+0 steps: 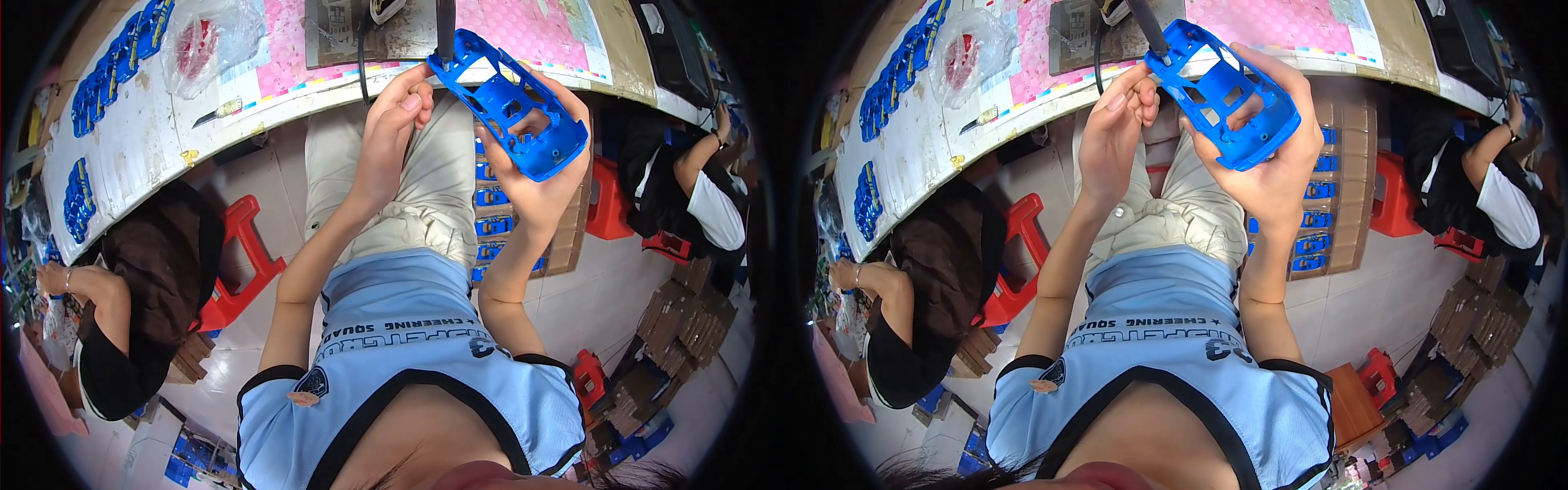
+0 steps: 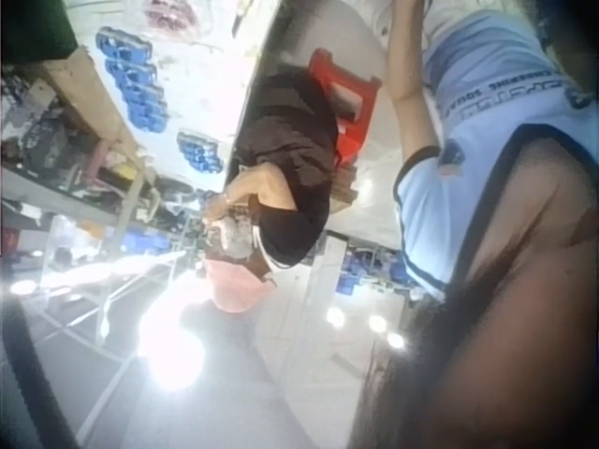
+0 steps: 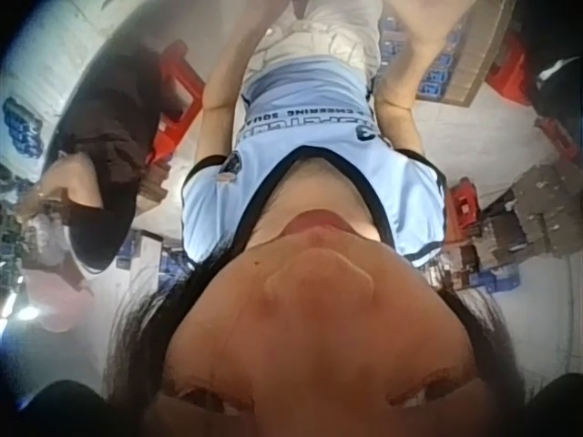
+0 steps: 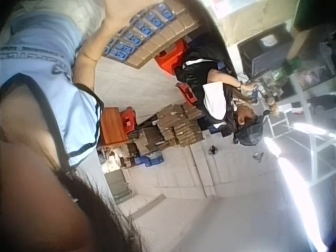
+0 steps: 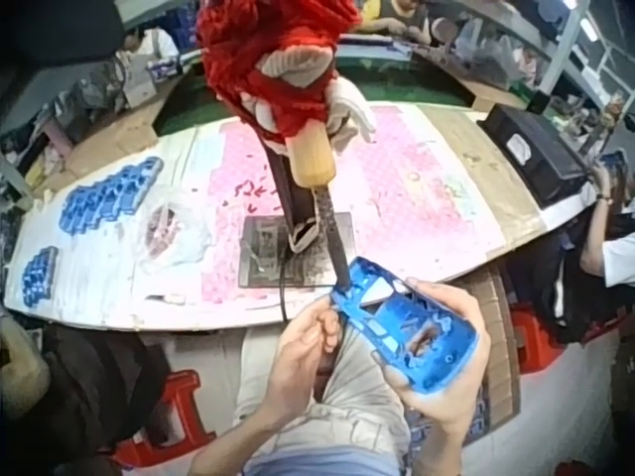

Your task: The person assembles plastic toy car bodies by hand, inserting plastic parts into the car bodies from a tray.

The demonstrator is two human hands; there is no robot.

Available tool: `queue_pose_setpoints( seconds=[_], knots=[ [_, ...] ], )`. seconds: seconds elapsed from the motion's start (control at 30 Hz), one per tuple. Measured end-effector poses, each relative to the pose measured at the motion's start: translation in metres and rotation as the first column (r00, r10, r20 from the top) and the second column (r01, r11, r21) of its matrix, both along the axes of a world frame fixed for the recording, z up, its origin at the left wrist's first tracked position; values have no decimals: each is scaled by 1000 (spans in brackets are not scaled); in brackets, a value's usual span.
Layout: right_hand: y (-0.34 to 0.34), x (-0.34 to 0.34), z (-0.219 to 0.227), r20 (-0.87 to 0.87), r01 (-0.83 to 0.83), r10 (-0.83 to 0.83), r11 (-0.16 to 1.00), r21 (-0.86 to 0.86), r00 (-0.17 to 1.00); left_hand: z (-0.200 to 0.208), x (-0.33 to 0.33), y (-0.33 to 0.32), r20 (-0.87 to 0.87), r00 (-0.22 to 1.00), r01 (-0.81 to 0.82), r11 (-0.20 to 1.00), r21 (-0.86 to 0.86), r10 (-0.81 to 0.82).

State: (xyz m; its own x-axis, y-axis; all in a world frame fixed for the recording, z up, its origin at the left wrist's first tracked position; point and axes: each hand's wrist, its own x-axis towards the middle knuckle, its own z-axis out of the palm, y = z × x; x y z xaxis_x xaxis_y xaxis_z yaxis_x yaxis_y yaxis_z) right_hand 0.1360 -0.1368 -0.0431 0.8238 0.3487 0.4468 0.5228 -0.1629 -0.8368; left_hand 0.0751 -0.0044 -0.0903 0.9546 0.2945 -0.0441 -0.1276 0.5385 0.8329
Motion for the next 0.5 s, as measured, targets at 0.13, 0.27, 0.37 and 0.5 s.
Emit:
queue_pose_setpoints(
  seconds=[0.13,0.27,0.37,0.5],
  knots=[
    [0,0,-1,8,2,-2,1000,0,1000,0,1,0,1,1000,19,1000,16,-19],
    [-1,-1,-2,6,-8,8,1000,9,1000,-4,-3,-1,31,999,-7,999,-46,9],
    [-2,-1,-2,-9,-12,12,1000,1,1000,-6,-5,0,30,1000,-7,999,-52,8],
    [-2,-1,-5,-17,-25,24,1000,-9,1000,-7,-7,1,-12,1000,-7,999,-54,6]
  ],
)
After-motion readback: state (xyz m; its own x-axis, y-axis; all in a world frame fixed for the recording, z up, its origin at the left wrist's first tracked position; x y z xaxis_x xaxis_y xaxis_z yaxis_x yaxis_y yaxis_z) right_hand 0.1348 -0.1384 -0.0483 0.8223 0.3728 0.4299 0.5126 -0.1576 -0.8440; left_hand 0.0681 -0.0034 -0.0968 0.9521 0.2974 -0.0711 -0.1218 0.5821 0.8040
